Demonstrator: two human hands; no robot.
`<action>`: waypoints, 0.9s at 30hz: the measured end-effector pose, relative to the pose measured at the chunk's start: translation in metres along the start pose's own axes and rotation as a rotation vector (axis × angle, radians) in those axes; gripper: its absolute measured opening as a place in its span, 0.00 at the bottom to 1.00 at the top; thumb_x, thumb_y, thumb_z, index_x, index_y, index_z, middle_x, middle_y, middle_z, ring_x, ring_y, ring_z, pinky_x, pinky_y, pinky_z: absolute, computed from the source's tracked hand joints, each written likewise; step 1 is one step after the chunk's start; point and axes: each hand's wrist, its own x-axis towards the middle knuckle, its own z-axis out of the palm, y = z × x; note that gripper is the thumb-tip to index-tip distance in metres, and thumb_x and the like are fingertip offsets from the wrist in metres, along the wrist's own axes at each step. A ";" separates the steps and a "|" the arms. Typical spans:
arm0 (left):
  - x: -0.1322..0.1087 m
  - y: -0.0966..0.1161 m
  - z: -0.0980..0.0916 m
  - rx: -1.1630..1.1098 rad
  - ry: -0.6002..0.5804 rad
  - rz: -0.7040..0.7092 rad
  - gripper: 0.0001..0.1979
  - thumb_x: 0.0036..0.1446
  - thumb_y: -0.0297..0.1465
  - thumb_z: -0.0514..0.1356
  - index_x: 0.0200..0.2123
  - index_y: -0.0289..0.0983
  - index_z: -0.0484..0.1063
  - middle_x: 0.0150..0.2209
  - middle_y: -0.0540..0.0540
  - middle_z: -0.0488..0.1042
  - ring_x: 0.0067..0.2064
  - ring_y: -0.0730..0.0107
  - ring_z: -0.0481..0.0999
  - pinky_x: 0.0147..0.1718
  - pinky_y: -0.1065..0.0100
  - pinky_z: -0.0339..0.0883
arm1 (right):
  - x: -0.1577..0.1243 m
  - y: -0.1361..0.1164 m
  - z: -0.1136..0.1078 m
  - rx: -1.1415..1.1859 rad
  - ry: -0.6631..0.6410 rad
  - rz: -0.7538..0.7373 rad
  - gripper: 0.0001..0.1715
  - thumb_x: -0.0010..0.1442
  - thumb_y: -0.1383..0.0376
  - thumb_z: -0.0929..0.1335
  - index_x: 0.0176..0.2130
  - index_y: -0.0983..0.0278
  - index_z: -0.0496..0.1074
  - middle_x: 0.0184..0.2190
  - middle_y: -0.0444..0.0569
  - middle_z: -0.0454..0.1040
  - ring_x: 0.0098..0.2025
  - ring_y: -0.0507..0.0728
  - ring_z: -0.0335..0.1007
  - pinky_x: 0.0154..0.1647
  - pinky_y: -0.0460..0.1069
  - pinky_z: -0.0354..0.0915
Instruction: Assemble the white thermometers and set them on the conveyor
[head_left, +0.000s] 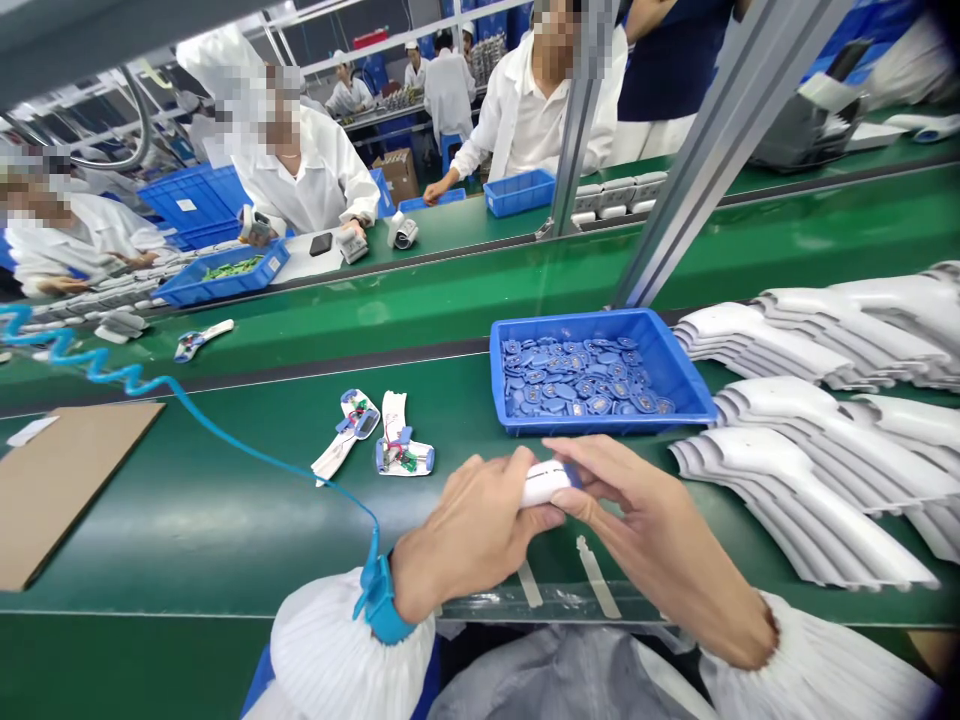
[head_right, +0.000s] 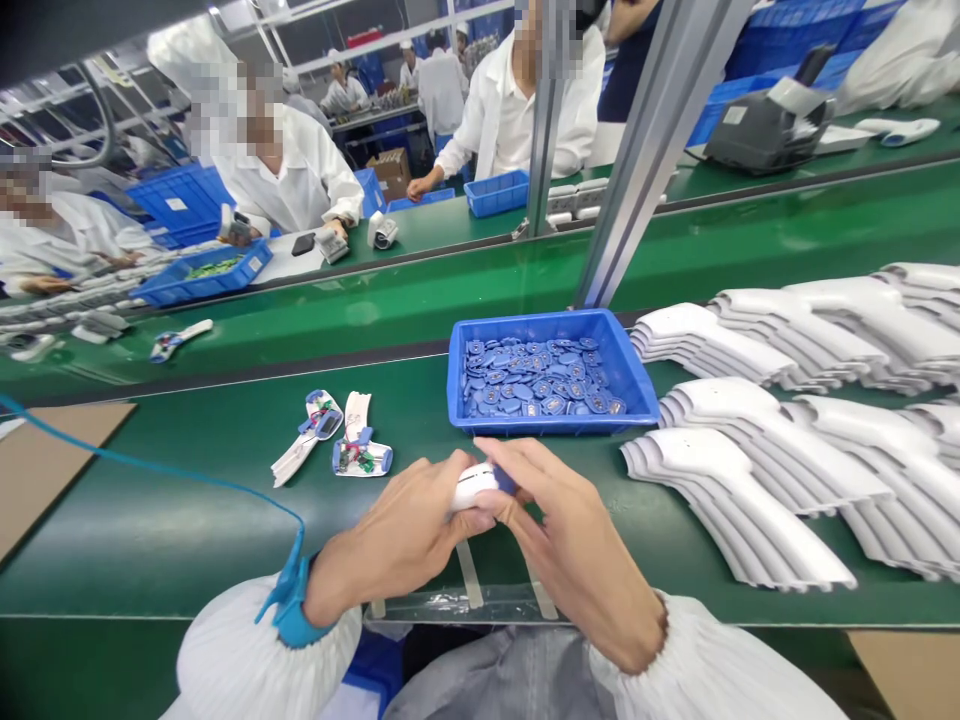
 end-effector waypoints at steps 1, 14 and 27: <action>-0.001 0.001 0.001 0.010 -0.007 0.023 0.10 0.70 0.40 0.53 0.46 0.40 0.65 0.41 0.47 0.76 0.39 0.61 0.74 0.36 0.63 0.60 | 0.000 0.000 -0.002 -0.026 -0.023 -0.030 0.15 0.67 0.57 0.67 0.52 0.56 0.76 0.45 0.49 0.77 0.39 0.55 0.76 0.38 0.50 0.75; -0.009 -0.006 0.048 -0.017 0.554 -0.069 0.15 0.72 0.39 0.51 0.35 0.39 0.68 0.34 0.46 0.74 0.38 0.64 0.70 0.40 0.61 0.60 | -0.036 0.028 0.005 -0.265 0.062 -0.132 0.08 0.72 0.63 0.62 0.49 0.59 0.67 0.43 0.47 0.72 0.42 0.52 0.72 0.42 0.46 0.69; -0.009 -0.016 0.062 -0.145 0.696 -0.078 0.15 0.67 0.39 0.57 0.29 0.39 0.70 0.31 0.45 0.76 0.34 0.65 0.73 0.37 0.63 0.65 | -0.048 0.011 0.014 -0.051 -0.175 0.426 0.27 0.67 0.42 0.60 0.38 0.59 0.73 0.25 0.44 0.72 0.24 0.53 0.65 0.26 0.49 0.61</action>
